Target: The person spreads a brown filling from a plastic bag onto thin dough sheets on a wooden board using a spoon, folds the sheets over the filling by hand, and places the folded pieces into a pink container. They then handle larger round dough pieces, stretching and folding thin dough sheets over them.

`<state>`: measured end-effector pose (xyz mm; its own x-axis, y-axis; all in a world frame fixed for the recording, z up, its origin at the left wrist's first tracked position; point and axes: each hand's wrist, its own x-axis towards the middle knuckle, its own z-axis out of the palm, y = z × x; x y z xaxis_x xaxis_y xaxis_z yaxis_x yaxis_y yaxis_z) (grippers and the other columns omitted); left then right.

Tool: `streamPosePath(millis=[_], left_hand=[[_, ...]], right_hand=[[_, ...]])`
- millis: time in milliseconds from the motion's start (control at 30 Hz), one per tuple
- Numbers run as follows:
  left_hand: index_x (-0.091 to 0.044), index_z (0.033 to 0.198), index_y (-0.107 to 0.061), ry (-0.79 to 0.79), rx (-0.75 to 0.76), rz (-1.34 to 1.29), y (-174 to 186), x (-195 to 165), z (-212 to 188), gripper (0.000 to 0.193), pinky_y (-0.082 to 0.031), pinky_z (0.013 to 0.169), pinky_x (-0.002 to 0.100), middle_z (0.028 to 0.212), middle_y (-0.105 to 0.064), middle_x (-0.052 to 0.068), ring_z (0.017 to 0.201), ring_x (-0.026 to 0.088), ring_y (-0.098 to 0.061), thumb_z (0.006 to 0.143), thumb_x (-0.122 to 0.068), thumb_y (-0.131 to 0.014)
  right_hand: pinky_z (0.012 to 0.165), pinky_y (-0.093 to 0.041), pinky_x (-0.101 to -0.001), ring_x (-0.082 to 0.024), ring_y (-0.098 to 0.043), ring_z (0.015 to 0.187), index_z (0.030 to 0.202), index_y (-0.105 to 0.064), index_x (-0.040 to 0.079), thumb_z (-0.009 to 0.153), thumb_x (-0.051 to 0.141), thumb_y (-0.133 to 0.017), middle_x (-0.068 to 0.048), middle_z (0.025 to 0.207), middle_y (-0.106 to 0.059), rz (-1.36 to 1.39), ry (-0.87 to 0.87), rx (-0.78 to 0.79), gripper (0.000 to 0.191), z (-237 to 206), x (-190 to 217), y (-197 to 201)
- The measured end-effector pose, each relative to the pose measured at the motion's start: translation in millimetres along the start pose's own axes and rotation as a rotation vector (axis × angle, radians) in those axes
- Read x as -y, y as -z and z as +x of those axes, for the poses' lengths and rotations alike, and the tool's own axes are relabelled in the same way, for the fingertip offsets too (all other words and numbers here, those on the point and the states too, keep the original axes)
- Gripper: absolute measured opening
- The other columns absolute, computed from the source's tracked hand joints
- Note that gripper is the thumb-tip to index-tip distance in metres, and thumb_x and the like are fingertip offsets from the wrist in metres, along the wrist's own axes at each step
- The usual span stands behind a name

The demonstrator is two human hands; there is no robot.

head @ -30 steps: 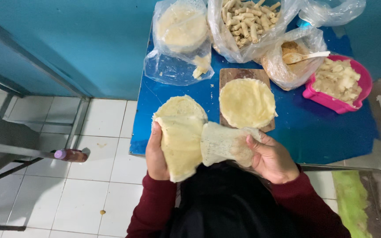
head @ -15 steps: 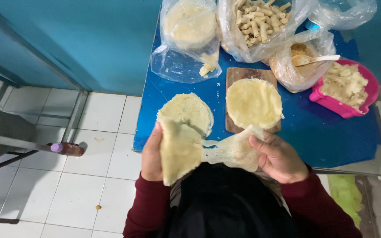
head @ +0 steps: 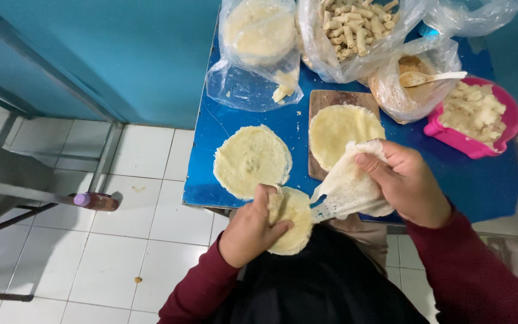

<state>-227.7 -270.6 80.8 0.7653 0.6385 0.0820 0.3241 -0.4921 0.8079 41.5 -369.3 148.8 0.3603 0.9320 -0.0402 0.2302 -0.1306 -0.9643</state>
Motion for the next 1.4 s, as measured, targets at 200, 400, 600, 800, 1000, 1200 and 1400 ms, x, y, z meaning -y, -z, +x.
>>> streamPosePath(millis=[200,400,600,800,1000,1200,1400], left_hand=[[-0.004,0.121,-0.048,-0.047,0.029,0.179,10,-16,-17,0.049,-0.053,0.061,0.046,0.073,-0.069,0.017,0.07,0.038,-0.07,0.087,-0.019,-0.079],[-0.007,0.124,-0.048,-0.067,-0.004,0.14,29,-19,-21,0.054,-0.053,0.057,0.046,0.076,-0.071,0.016,0.069,0.038,-0.071,0.083,-0.021,-0.08],[-0.01,0.133,-0.049,-0.055,-0.077,0.072,39,-18,-20,0.055,-0.056,0.057,0.043,0.08,-0.074,0.018,0.068,0.038,-0.073,0.088,-0.027,-0.077],[-0.015,0.143,-0.047,0.198,-0.014,0.043,41,-21,-21,0.06,-0.054,0.057,0.043,0.07,-0.073,0.019,0.065,0.037,-0.073,0.091,-0.029,-0.072],[-0.011,0.141,-0.051,0.1,-0.057,0.002,43,-15,-23,0.057,-0.057,0.06,0.041,0.079,-0.076,0.018,0.07,0.036,-0.075,0.091,-0.028,-0.072],[-0.009,0.139,-0.052,0.069,-0.078,-0.06,37,-11,-23,0.055,-0.06,0.066,0.039,0.086,-0.078,0.018,0.078,0.034,-0.078,0.092,-0.029,-0.072],[-0.013,0.137,-0.056,0.198,-0.042,-0.097,37,-12,-22,0.052,-0.058,0.064,0.037,0.085,-0.078,0.016,0.07,0.03,-0.078,0.09,-0.029,-0.072]], right_hand=[[0.057,-0.05,-0.0236,-0.008,-0.06,0.064,0.113,-0.07,-0.003,0.103,0.016,-0.061,-0.006,0.084,-0.071,0.171,-0.1,0.006,0.024,1,17,9],[0.066,-0.062,-0.0238,-0.013,-0.074,0.078,0.12,-0.068,-0.002,0.11,0.012,-0.058,-0.014,0.099,-0.075,0.548,0.071,0.362,0.02,20,56,52],[0.069,-0.053,-0.0321,-0.017,-0.066,0.079,0.128,-0.068,0.005,0.11,0.013,-0.059,-0.009,0.101,-0.072,-0.275,0.255,-0.168,0.021,42,66,68],[0.078,-0.054,-0.0452,-0.034,-0.068,0.091,0.117,-0.078,0.017,0.088,0.006,-0.072,-0.014,0.101,-0.073,-0.949,0.573,-0.001,0.031,50,19,7],[0.1,-0.051,-0.0445,-0.038,-0.06,0.129,0.128,-0.071,0.013,0.083,0.001,-0.068,-0.015,0.133,-0.068,-0.945,0.626,-0.08,0.047,23,-47,-6],[0.104,-0.051,-0.0439,-0.037,-0.059,0.13,0.129,-0.071,0.014,0.082,0.0,-0.068,-0.015,0.135,-0.067,-0.983,0.611,-0.072,0.049,13,-41,-7],[0.103,-0.051,-0.0439,-0.037,-0.059,0.131,0.13,-0.07,0.014,0.082,0.001,-0.069,-0.014,0.137,-0.066,-0.969,0.583,-0.075,0.049,5,-38,-9]])
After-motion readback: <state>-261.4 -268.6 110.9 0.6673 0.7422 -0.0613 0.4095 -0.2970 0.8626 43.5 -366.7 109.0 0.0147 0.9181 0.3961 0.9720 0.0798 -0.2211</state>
